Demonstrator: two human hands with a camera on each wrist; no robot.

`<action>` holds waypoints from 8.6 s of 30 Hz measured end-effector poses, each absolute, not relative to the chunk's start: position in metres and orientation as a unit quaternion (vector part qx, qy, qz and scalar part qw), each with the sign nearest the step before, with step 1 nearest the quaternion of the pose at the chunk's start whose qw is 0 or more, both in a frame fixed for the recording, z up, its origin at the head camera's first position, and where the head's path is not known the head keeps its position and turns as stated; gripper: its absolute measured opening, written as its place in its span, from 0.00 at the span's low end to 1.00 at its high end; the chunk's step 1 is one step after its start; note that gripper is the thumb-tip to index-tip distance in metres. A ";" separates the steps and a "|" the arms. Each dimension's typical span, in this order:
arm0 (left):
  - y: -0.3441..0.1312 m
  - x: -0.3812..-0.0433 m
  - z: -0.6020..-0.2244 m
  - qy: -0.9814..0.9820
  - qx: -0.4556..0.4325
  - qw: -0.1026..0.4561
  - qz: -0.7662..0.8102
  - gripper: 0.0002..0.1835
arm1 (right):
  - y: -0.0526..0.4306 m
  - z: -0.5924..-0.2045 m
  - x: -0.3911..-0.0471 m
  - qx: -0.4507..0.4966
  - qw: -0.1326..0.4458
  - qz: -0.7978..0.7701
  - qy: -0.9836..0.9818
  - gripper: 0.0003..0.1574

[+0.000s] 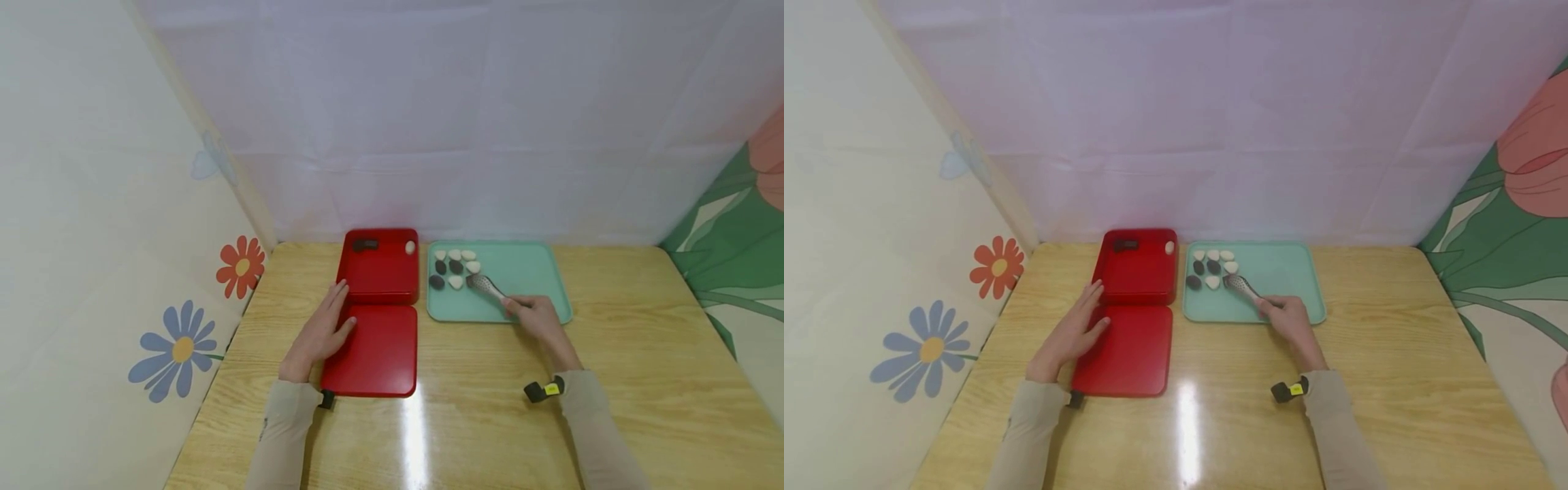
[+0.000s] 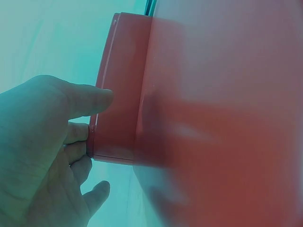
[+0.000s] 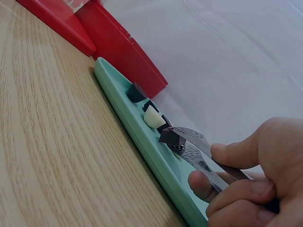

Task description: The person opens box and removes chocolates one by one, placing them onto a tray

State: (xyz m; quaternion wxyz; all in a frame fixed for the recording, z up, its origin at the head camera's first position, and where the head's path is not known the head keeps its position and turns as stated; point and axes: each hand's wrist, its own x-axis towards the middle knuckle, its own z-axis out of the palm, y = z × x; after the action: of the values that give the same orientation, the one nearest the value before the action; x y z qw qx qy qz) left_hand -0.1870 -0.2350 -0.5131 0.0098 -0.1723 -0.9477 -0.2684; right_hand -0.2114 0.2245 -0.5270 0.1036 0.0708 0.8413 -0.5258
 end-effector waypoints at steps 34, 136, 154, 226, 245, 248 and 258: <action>-0.238 -0.187 -0.516 -0.951 -0.157 -0.001 -0.265 0.42 | 0.225 -0.514 -0.210 0.057 0.077 -0.501 0.860 0.38; -0.232 -0.187 -0.515 -0.946 -0.168 0.004 -0.277 0.40 | -0.004 -0.476 -0.343 -0.178 -0.072 -0.116 0.975 0.11; -0.235 -0.188 -0.516 -0.947 -0.168 0.006 -0.273 0.40 | -0.002 -0.473 -0.340 -0.154 -0.079 -0.140 0.975 0.10; -0.236 -0.192 -0.520 -0.951 -0.166 -0.001 -0.260 0.41 | 0.105 -0.457 -0.243 -0.147 -0.075 -0.406 0.899 0.19; -0.236 -0.190 -0.516 -0.952 -0.160 -0.008 -0.260 0.42 | 0.143 -0.481 -0.226 -0.103 -0.022 -0.474 0.874 0.18; -0.235 -0.190 -0.516 -0.952 -0.160 -0.007 -0.260 0.42 | 0.147 -0.483 -0.224 -0.091 -0.009 -0.483 0.871 0.19; -0.234 -0.190 -0.515 -0.951 -0.161 -0.004 -0.263 0.42 | 0.162 -0.492 -0.220 -0.054 0.029 -0.500 0.864 0.20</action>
State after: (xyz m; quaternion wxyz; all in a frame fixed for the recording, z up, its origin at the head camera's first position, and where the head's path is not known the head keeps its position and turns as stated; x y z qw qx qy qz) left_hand -0.1903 -0.2341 -0.5145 -0.0036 -0.1606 -0.9514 -0.2628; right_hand -0.2195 0.1621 -0.4916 0.0286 -0.0538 0.8638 -0.5002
